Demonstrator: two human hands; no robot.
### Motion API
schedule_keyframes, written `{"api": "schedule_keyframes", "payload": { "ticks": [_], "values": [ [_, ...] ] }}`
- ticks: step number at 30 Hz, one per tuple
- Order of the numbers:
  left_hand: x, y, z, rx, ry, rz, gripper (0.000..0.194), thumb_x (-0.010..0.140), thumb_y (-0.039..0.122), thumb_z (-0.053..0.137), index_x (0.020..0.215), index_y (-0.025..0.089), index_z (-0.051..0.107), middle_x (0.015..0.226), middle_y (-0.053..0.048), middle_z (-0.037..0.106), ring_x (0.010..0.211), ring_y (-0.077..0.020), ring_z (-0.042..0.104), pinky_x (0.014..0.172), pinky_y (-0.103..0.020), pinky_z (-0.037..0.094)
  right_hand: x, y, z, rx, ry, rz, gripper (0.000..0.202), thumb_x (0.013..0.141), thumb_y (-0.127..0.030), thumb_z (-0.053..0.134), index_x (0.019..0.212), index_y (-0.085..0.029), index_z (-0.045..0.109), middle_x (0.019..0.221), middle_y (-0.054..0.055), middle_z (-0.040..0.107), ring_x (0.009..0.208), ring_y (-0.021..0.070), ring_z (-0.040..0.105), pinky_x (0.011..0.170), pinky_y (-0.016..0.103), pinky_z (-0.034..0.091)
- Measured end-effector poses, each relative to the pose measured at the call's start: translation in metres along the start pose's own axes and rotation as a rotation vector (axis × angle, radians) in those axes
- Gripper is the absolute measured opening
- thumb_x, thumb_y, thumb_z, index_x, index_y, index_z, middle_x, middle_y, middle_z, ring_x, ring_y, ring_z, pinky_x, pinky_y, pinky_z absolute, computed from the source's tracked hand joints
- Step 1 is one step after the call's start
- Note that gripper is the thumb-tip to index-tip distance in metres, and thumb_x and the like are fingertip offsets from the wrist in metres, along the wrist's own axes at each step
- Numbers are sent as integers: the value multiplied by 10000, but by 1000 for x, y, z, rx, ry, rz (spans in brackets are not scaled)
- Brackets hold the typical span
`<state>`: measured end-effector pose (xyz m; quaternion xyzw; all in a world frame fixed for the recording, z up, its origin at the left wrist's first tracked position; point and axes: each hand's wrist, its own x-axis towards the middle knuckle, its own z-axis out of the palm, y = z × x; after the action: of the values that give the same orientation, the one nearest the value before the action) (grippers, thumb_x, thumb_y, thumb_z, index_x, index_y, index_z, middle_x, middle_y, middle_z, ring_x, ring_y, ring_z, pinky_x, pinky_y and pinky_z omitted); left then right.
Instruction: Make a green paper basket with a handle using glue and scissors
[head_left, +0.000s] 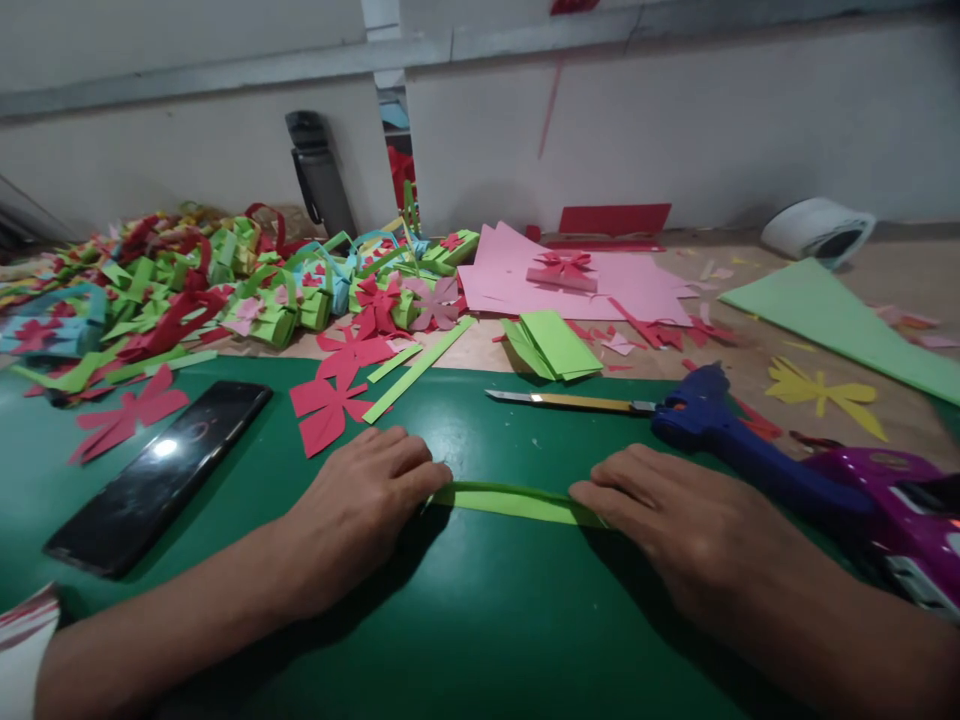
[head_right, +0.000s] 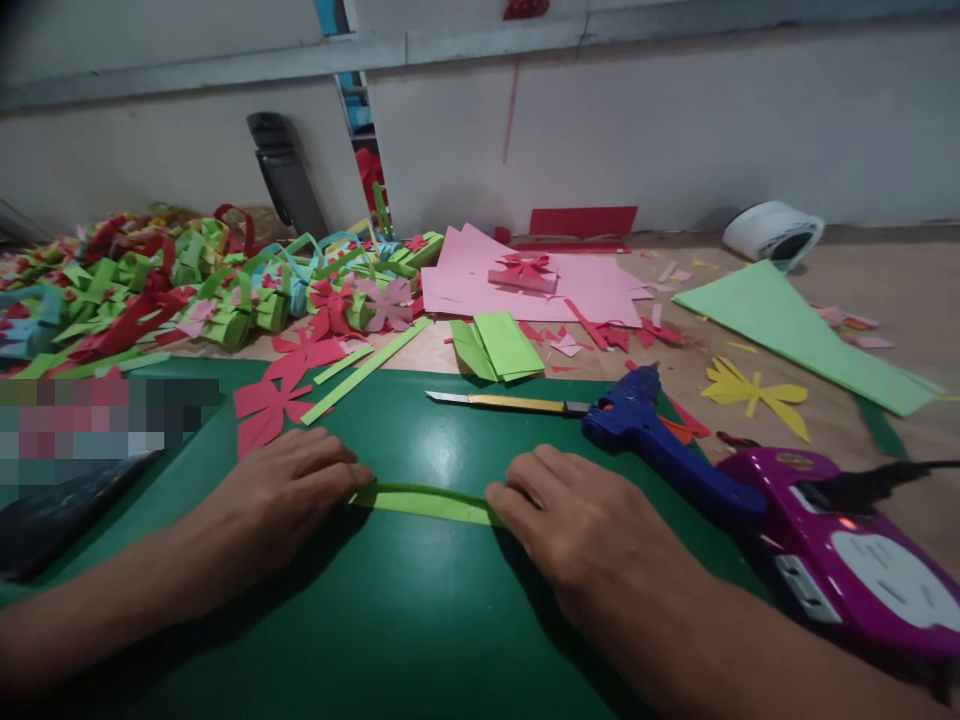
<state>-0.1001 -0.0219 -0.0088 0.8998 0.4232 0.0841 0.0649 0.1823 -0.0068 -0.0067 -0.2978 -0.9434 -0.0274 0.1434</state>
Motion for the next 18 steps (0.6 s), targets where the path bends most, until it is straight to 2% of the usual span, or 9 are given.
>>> {"api": "schedule_keyframes", "payload": {
  "ticks": [3, 6, 9, 13, 16, 18],
  "values": [
    [2, 4, -4, 62, -40, 99, 321, 920, 142, 322, 1173, 233, 497, 885, -52, 543, 740, -180, 430, 662, -316, 317, 1, -1, 1, -2, -35, -94, 341, 830, 9, 335, 961, -144, 611, 792, 80, 597, 683, 190, 496, 589, 310, 394],
    [8, 11, -11, 145, -123, 171, 377, 901, 209, 409, 1273, 265, 419, 904, -60, 527, 743, -188, 424, 652, -318, 316, 0, -3, 4, -67, -12, -155, 311, 854, -26, 343, 997, -117, 603, 736, 80, 587, 657, 199, 485, 590, 326, 393],
    [14, 20, -20, 182, -216, 185, 391, 898, 215, 420, 1284, 274, 406, 933, -63, 523, 770, -191, 432, 662, -317, 332, -2, -7, 7, -150, 35, -202, 308, 862, -45, 333, 1020, -98, 592, 716, 86, 585, 658, 211, 494, 580, 333, 379],
    [17, 32, -24, 141, -313, 162, 328, 899, 157, 384, 1213, 214, 460, 1002, -62, 519, 848, -203, 442, 709, -339, 353, -2, -10, 8, -208, 29, -199, 305, 853, -61, 342, 1027, -85, 591, 735, 97, 582, 702, 234, 506, 593, 349, 362],
    [21, 40, -18, 102, -297, 147, 253, 926, 311, 374, 1095, 194, 523, 992, -55, 524, 836, -206, 442, 715, -356, 360, 0, -12, 10, -183, 9, -192, 270, 842, -74, 377, 993, -88, 601, 748, 92, 568, 734, 237, 498, 629, 361, 362],
    [23, 44, -11, 76, -286, 141, 407, 902, 472, 368, 1164, 184, 486, 987, -67, 529, 817, -212, 444, 703, -360, 371, 1, -12, 12, -170, -4, -187, 239, 833, -89, 408, 974, -101, 601, 754, 81, 560, 729, 227, 485, 647, 364, 359]
  ]
}}
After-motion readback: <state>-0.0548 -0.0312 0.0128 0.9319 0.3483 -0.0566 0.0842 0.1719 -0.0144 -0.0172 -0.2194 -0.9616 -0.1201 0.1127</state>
